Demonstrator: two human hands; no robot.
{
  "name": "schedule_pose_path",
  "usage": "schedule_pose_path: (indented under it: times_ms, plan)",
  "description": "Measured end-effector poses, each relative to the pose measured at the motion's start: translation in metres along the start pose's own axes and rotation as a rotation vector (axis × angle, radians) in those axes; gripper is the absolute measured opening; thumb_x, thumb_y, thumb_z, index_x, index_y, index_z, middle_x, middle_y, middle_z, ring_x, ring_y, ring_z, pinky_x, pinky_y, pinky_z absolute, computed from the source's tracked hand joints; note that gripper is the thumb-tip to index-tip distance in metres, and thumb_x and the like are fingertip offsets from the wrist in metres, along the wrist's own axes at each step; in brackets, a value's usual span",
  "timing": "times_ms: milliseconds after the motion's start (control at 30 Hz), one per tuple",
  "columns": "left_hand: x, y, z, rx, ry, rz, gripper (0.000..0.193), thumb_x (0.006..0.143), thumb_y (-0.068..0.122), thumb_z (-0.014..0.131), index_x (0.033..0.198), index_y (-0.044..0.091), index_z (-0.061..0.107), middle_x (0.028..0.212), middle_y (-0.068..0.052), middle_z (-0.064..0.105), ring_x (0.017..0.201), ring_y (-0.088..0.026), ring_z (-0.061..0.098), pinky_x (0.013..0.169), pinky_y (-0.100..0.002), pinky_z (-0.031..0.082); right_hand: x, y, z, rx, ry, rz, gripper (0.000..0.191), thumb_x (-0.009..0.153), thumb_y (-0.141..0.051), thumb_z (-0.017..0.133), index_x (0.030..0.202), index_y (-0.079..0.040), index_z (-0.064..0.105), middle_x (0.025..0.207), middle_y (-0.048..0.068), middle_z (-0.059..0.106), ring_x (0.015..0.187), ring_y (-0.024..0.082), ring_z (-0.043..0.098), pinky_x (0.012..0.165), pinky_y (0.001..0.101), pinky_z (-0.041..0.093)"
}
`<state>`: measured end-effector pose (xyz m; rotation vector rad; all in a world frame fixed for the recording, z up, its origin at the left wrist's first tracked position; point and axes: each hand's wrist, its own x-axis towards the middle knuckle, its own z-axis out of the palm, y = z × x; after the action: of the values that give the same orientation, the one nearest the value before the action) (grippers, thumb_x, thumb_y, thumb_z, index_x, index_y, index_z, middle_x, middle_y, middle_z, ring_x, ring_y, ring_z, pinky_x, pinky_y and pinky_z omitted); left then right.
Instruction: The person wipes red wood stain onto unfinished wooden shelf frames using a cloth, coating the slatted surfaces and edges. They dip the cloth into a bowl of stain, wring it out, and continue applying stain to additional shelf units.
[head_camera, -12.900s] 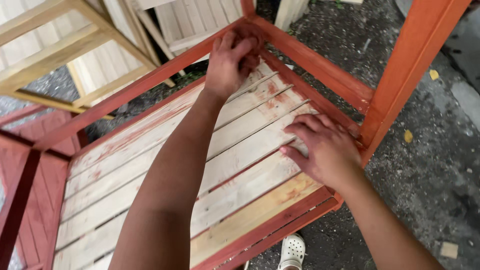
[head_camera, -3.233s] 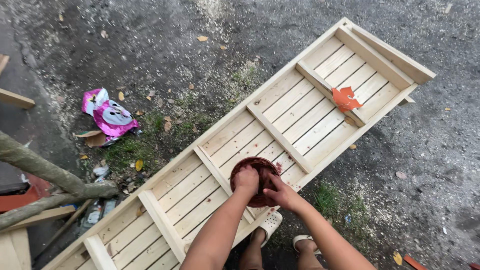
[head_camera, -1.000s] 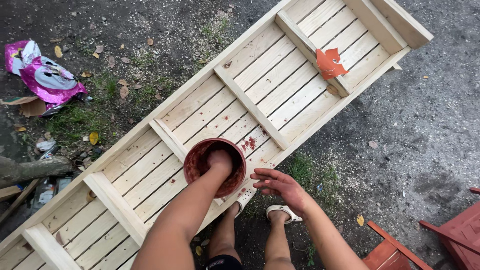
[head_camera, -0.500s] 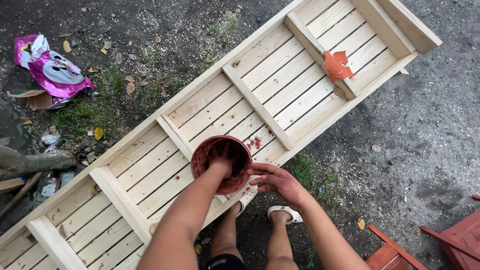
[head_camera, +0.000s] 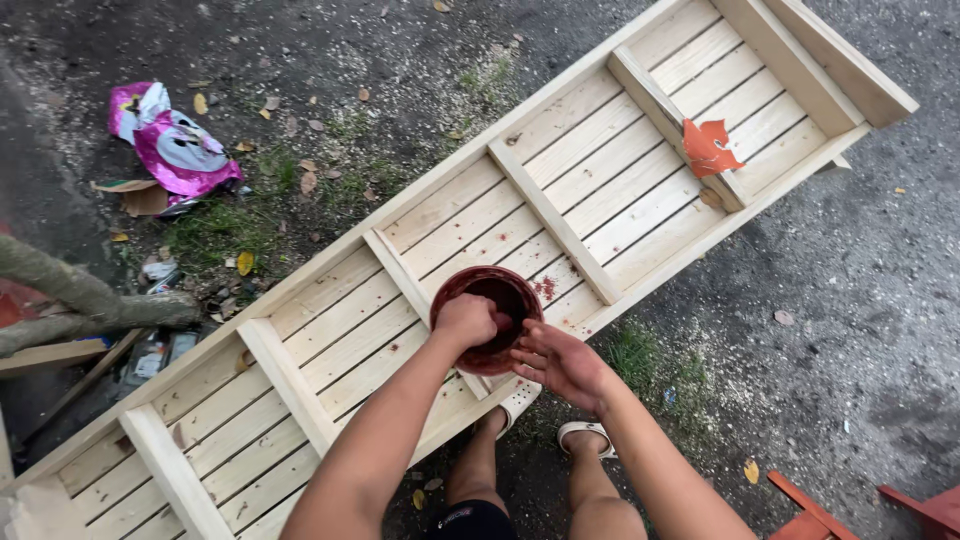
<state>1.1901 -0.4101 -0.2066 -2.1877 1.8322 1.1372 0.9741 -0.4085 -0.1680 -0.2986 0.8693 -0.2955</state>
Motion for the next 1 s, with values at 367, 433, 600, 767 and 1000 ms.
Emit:
schedule_pose_path:
  times_ms: [367, 433, 600, 767, 1000]
  plan:
    - [-0.099, -0.004, -0.075, -1.269, -0.086, 0.263, 0.044, 0.079, 0.012, 0.065, 0.123, 0.003, 0.066, 0.112, -0.014, 0.073, 0.1, -0.02, 0.069, 0.09, -0.033, 0.059, 0.063, 0.013, 0.052, 0.288, -0.067, 0.183, 0.049, 0.103, -0.035, 0.04, 0.141, -0.006, 0.052, 0.135, 0.023, 0.063, 0.118, 0.04, 0.065, 0.1, 0.0635, 0.052]
    - [-0.098, -0.007, -0.075, -1.447, -0.093, 0.22, 0.053, 0.081, 0.018, 0.069, 0.13, 0.002, 0.062, 0.118, -0.012, 0.072, 0.104, -0.018, 0.069, 0.093, -0.031, 0.058, 0.065, 0.017, 0.053, 0.35, -0.089, 0.161, 0.04, 0.107, -0.026, 0.043, 0.141, -0.008, 0.056, 0.137, 0.021, 0.064, 0.12, 0.037, 0.066, 0.102, 0.0556, 0.055]
    - [-0.077, -0.008, -0.066, -1.126, 0.087, -0.023, 0.072, 0.083, 0.052, 0.075, 0.133, 0.002, 0.062, 0.117, -0.013, 0.074, 0.106, -0.02, 0.069, 0.094, -0.034, 0.056, 0.065, 0.017, 0.058, 0.336, 0.159, 0.02, 0.041, 0.103, -0.014, 0.036, 0.134, 0.003, 0.057, 0.125, 0.027, 0.065, 0.11, 0.039, 0.066, 0.102, 0.0559, 0.055]
    - [-0.057, -0.01, -0.046, -0.808, 0.153, -0.11, 0.092, 0.081, 0.056, 0.08, 0.151, 0.009, 0.044, 0.133, -0.017, 0.061, 0.121, -0.026, 0.061, 0.102, -0.039, 0.051, 0.055, 0.016, 0.059, 0.367, 0.229, -0.139, 0.04, 0.099, -0.011, 0.036, 0.122, 0.007, 0.063, 0.115, 0.025, 0.074, 0.105, 0.037, 0.071, 0.103, 0.0508, 0.054]
    - [-0.045, 0.012, -0.006, -1.152, 0.008, -0.121, 0.095, 0.078, 0.062, 0.082, 0.146, 0.006, 0.044, 0.137, -0.011, 0.067, 0.13, -0.022, 0.061, 0.109, -0.036, 0.047, 0.049, 0.01, 0.064, 0.37, 0.451, -0.204, 0.033, 0.099, -0.012, 0.042, 0.114, 0.007, 0.065, 0.109, 0.023, 0.073, 0.1, 0.037, 0.071, 0.1, 0.0527, 0.056]
